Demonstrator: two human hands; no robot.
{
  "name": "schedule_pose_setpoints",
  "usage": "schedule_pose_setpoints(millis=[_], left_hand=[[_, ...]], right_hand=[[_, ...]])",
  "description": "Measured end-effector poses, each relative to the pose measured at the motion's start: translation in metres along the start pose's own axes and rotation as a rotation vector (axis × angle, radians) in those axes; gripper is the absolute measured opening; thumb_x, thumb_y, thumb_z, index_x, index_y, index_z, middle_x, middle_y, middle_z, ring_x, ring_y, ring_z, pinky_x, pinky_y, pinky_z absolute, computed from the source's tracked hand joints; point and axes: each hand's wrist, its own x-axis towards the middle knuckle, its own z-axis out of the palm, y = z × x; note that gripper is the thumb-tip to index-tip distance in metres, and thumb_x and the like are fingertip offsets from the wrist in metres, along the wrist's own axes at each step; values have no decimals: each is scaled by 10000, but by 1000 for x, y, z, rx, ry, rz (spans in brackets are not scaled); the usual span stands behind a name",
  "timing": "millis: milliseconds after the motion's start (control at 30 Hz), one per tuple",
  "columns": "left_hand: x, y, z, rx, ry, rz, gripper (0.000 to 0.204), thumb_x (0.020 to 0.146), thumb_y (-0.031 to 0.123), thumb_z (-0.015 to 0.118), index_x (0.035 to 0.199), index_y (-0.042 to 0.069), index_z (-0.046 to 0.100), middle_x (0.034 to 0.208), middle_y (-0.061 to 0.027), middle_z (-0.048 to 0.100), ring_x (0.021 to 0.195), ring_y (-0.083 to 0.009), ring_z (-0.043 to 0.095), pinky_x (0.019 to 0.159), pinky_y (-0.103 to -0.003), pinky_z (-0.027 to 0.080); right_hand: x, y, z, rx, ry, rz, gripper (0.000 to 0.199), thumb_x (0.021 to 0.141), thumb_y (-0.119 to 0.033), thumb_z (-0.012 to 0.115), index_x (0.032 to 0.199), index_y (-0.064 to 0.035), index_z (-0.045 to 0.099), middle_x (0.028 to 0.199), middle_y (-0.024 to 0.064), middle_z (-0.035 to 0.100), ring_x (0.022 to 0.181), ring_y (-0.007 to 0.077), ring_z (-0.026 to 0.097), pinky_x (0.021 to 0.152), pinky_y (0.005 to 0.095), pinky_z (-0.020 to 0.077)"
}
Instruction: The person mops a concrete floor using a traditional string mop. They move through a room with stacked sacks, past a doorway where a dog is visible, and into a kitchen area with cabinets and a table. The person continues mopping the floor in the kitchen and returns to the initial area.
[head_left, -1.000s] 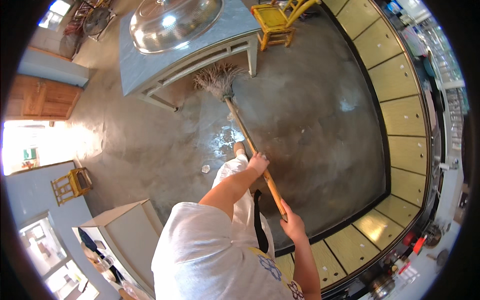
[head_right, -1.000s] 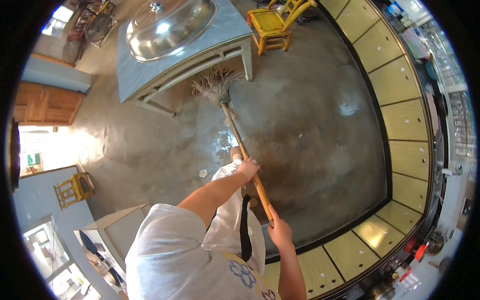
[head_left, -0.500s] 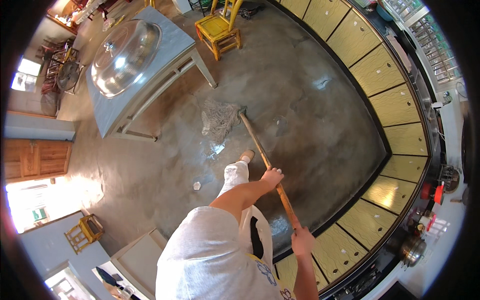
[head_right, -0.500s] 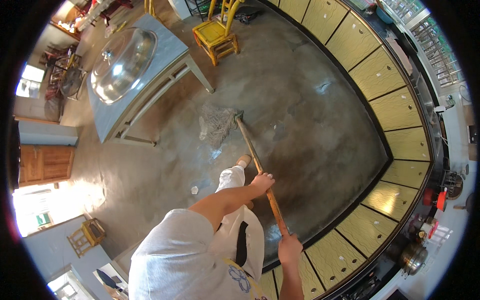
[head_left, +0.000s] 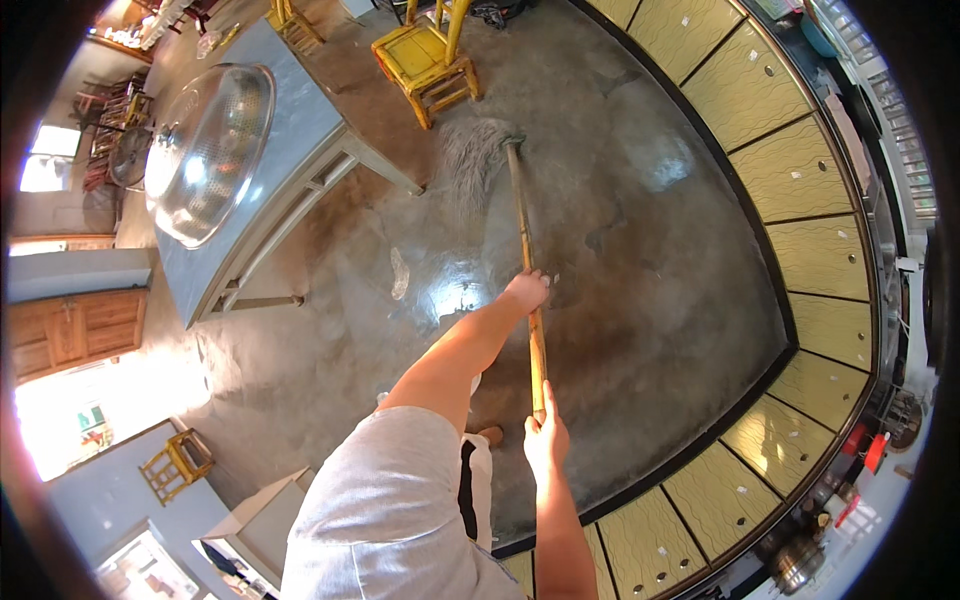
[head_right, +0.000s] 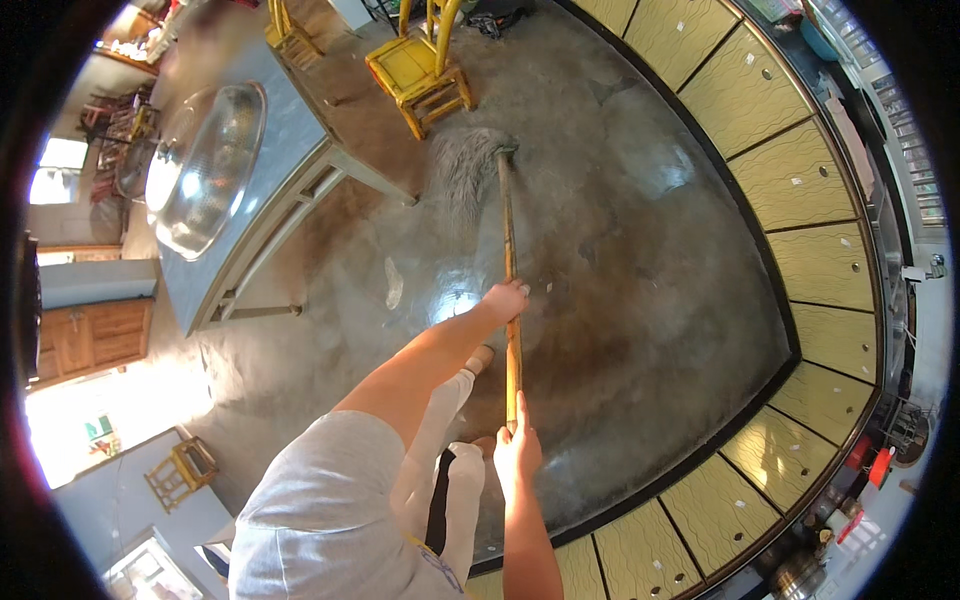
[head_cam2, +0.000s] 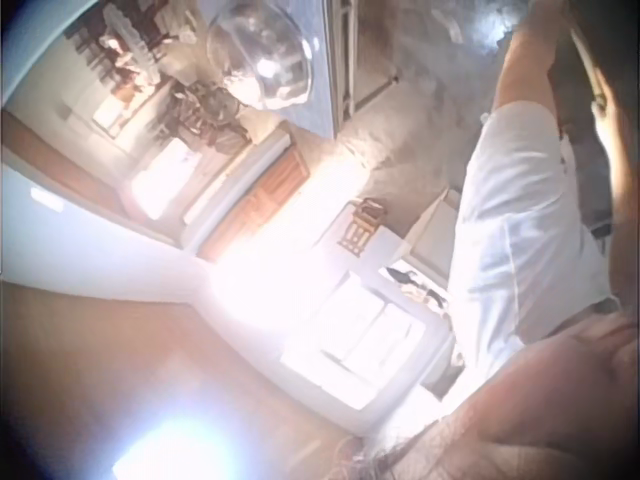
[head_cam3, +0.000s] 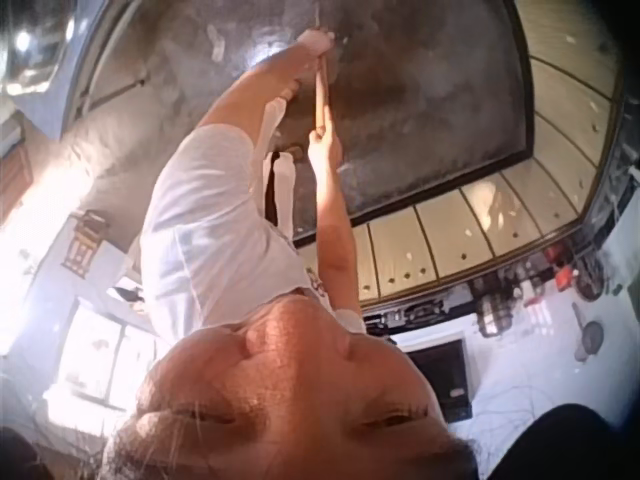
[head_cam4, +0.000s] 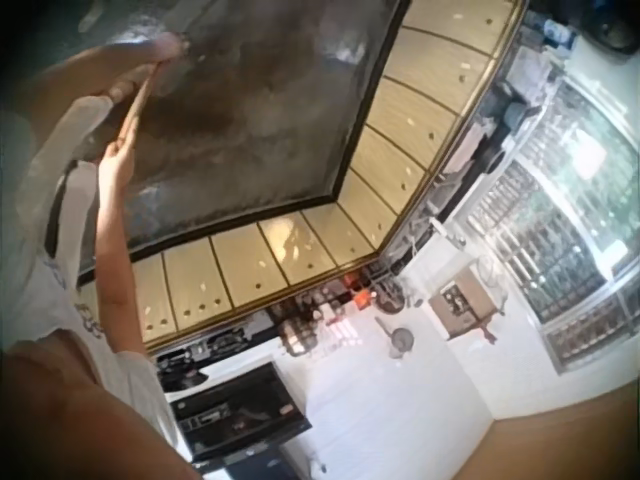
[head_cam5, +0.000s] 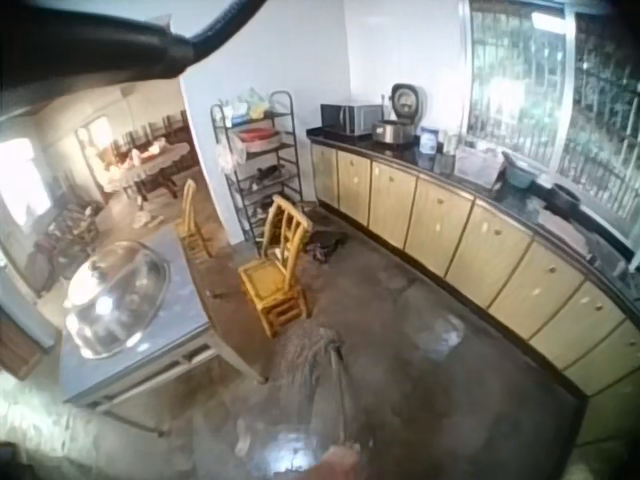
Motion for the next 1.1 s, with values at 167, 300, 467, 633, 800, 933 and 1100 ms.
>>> schedule_pose_setpoints(millis=[167,300,467,633,800,933,1100], left_hand=[[6,-16,-2,-96,3,-8,196,748,112,593,936,102,649,1129,-60,564,1197,-263,454,924,-334,466],[-51,-2,19,-127,178,105,168,751,127,580,903,99,645,1120,-65,569,1216,-267,445,951,-333,441],[-141,58,38,-298,261,-6,141,751,130,558,867,118,637,1084,-59,569,1204,-243,452,958,-336,432],[-240,120,37,-390,302,-138,95,739,147,545,768,114,630,961,-50,566,1070,-236,514,859,-330,462],[-319,176,65,-410,289,-359,114,732,114,557,800,118,649,959,-62,581,1036,-242,530,894,-340,437],[-392,197,91,-482,334,-541,123,732,106,556,819,114,642,939,-61,577,1034,-244,526,906,-344,428],[-503,178,142,-508,286,-784,156,765,144,551,873,140,664,971,-41,575,1036,-219,508,892,-346,417]], right_hand=[[7,-2,31,368,-51,53,696,818,-105,601,1414,-267,280,1105,195,602,900,328,623,753,396,497],[-43,15,51,574,-134,68,730,801,-4,580,1420,-235,269,871,110,567,599,183,537,544,306,457],[-138,4,16,599,-258,99,780,728,46,571,1415,-197,291,730,55,555,423,117,480,375,264,394],[-209,37,-7,574,-444,73,782,708,63,586,1412,-162,330,627,30,545,449,94,493,391,267,402],[-252,39,-32,398,-612,207,777,736,90,595,1415,-182,334,558,-8,499,409,78,469,373,244,361],[-269,24,-17,210,-730,237,797,717,121,583,1413,-186,343,559,-12,486,418,77,472,374,244,338],[-278,-25,59,56,-928,185,800,721,151,581,1413,-168,338,585,-12,468,441,86,453,384,249,355]])
